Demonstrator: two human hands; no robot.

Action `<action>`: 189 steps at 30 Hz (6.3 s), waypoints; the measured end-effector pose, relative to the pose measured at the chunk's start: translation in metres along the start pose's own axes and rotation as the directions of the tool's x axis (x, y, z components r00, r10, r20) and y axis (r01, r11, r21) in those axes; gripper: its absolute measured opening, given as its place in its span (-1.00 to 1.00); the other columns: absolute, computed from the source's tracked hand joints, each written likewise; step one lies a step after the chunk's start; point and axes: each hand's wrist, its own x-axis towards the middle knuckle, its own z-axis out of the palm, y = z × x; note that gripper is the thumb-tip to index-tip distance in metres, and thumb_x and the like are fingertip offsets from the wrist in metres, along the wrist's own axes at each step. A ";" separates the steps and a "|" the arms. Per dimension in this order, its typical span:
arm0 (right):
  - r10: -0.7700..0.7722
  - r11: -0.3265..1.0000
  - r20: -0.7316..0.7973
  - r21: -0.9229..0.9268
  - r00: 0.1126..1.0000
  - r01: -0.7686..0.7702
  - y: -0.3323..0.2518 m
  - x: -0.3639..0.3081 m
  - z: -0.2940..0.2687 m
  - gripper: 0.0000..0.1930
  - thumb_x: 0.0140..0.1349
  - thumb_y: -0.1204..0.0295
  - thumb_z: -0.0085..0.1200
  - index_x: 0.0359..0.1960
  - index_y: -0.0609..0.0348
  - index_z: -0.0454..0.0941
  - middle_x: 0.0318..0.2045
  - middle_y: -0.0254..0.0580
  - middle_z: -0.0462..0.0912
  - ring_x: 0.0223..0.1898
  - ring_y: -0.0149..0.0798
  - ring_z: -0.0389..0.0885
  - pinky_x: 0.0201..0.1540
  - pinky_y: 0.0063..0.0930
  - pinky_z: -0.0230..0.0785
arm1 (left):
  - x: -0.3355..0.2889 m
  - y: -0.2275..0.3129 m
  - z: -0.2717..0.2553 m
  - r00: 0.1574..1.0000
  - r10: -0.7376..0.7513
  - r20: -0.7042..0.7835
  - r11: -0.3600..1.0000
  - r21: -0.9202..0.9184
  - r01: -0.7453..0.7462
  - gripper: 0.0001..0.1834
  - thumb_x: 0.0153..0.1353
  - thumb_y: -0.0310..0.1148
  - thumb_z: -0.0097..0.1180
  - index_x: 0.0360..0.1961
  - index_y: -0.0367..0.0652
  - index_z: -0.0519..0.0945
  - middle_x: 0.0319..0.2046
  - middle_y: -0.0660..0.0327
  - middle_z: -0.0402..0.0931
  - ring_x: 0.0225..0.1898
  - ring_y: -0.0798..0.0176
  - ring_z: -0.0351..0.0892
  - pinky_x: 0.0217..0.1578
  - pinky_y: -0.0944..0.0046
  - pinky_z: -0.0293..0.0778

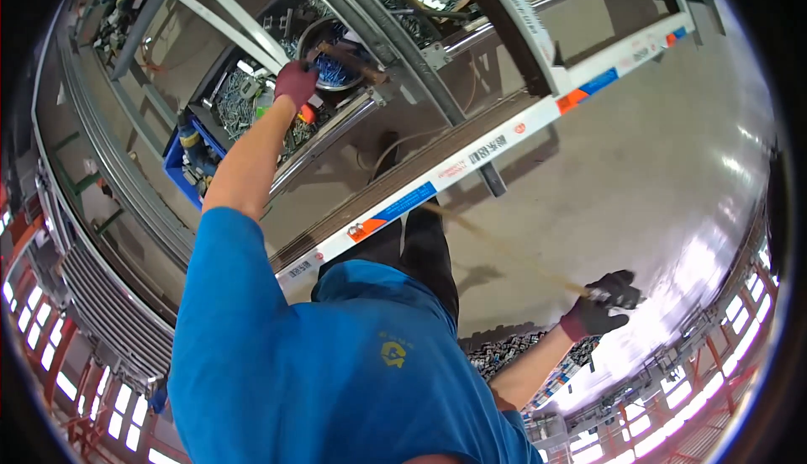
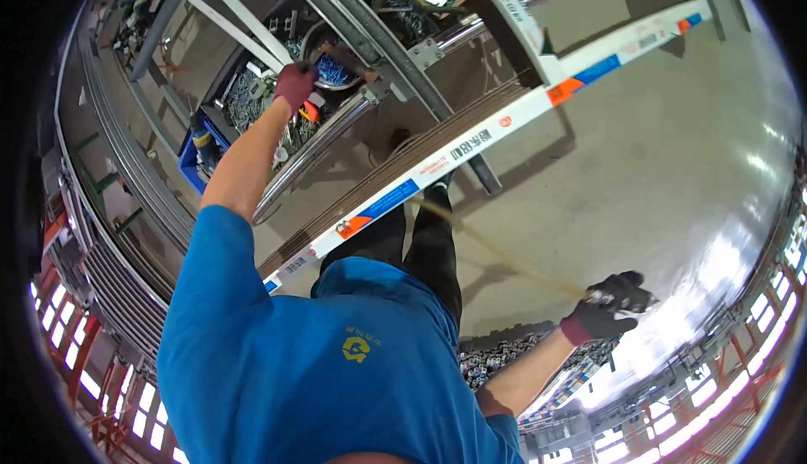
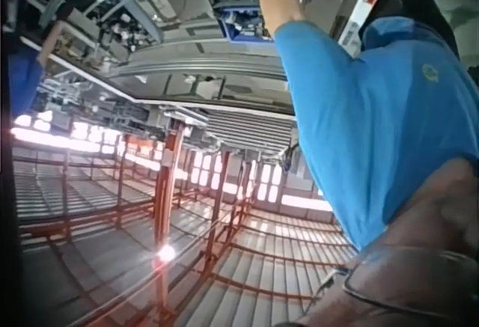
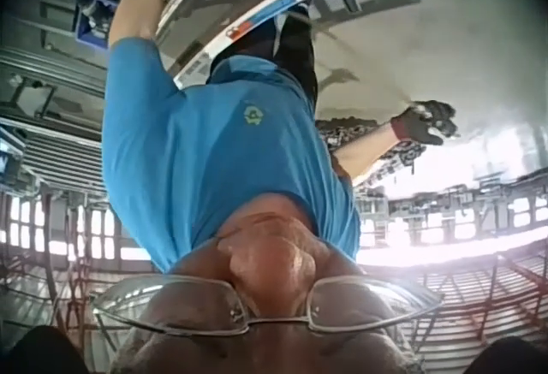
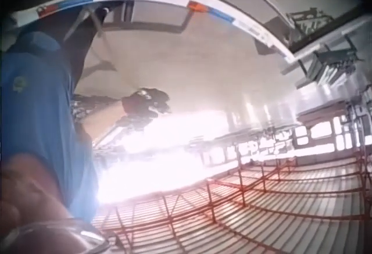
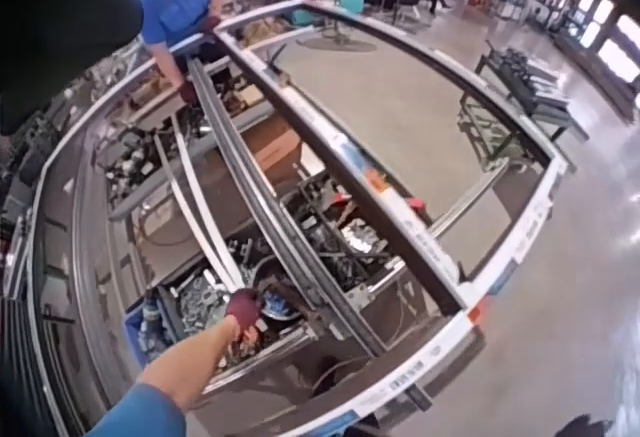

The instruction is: Assembling large metal window or door frames by joining aluminum profiles and securing them with an electric drill.

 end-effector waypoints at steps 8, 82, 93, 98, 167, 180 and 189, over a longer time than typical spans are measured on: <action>0.021 0.977 0.461 -0.196 0.887 0.079 -0.027 0.082 0.125 -0.19 0.34 0.10 0.20 0.53 0.12 0.14 -0.14 -0.25 0.51 -0.41 -0.37 0.51 -0.38 -0.46 0.52 | -0.180 0.186 -0.103 0.985 0.142 0.093 0.362 -0.932 0.036 -0.69 0.49 -0.30 0.18 0.09 -0.32 0.63 -0.23 0.15 0.73 -0.34 0.32 0.74 -0.33 0.34 0.66; 0.632 -0.258 -0.063 -0.957 0.772 0.133 0.001 0.169 -0.038 -0.24 0.16 0.05 0.37 0.42 -0.16 0.44 0.10 0.05 0.69 0.14 0.11 0.64 0.23 -0.10 0.48 | -0.102 0.444 0.085 0.967 -0.251 -0.045 0.680 -0.719 0.143 -0.41 0.27 0.14 0.27 0.05 -0.15 0.61 -0.09 0.22 0.64 -0.09 0.10 0.65 0.01 0.10 0.55; 0.635 -0.264 -0.077 -0.957 0.768 0.123 0.003 0.168 -0.040 -0.25 0.18 0.03 0.35 0.43 -0.19 0.42 0.10 0.03 0.69 0.14 0.11 0.64 0.23 -0.10 0.48 | -0.106 0.443 0.083 0.981 -0.179 0.079 0.508 -0.846 0.161 -0.38 0.22 0.15 0.34 0.05 -0.17 0.63 -0.12 0.25 0.60 -0.14 0.15 0.60 -0.03 0.13 0.52; 0.687 -0.237 -0.068 -0.962 0.723 0.135 0.005 0.170 -0.044 -0.24 0.24 -0.11 0.22 0.44 -0.14 0.34 0.09 0.03 0.67 0.14 0.13 0.63 0.20 -0.08 0.48 | -0.097 0.441 0.079 0.984 -0.157 0.089 0.542 -0.825 0.161 -0.32 0.21 0.18 0.33 0.10 -0.18 0.60 -0.07 0.24 0.59 -0.10 0.14 0.61 0.01 0.10 0.52; 0.545 -0.226 -0.204 -0.970 0.814 -0.092 -0.016 0.135 -0.030 -0.41 0.18 0.17 0.39 0.21 0.12 0.55 -0.13 0.02 0.75 -0.19 -0.09 0.74 -0.04 -0.25 0.54 | -0.166 0.414 0.041 0.945 0.252 0.209 0.893 -0.426 -0.144 -0.56 0.42 -0.18 0.19 0.19 -0.24 0.66 -0.05 0.24 0.75 -0.07 0.34 0.65 -0.08 0.18 0.56; 0.621 -0.016 -0.003 -1.000 0.784 0.010 -0.001 0.122 0.003 -0.32 0.12 0.09 0.42 0.26 0.10 0.55 0.04 0.12 0.71 0.09 0.16 0.68 0.14 -0.12 0.53 | -0.276 0.454 0.065 0.950 0.308 -0.050 0.205 -0.972 -0.117 -0.58 0.51 -0.33 0.13 0.32 -0.21 0.48 0.05 -0.03 0.69 -0.01 0.07 0.73 -0.03 0.12 0.67; 0.618 -0.133 -0.034 -0.989 0.785 0.062 0.004 0.123 0.001 -0.30 0.10 0.23 0.43 0.29 0.22 0.51 0.06 0.18 0.70 0.12 0.15 0.69 0.17 -0.17 0.51 | -0.282 0.453 0.083 0.935 0.355 0.012 0.209 -0.976 -0.067 -0.55 0.51 -0.31 0.14 0.34 -0.21 0.46 0.04 -0.04 0.67 0.00 0.06 0.72 0.05 0.04 0.67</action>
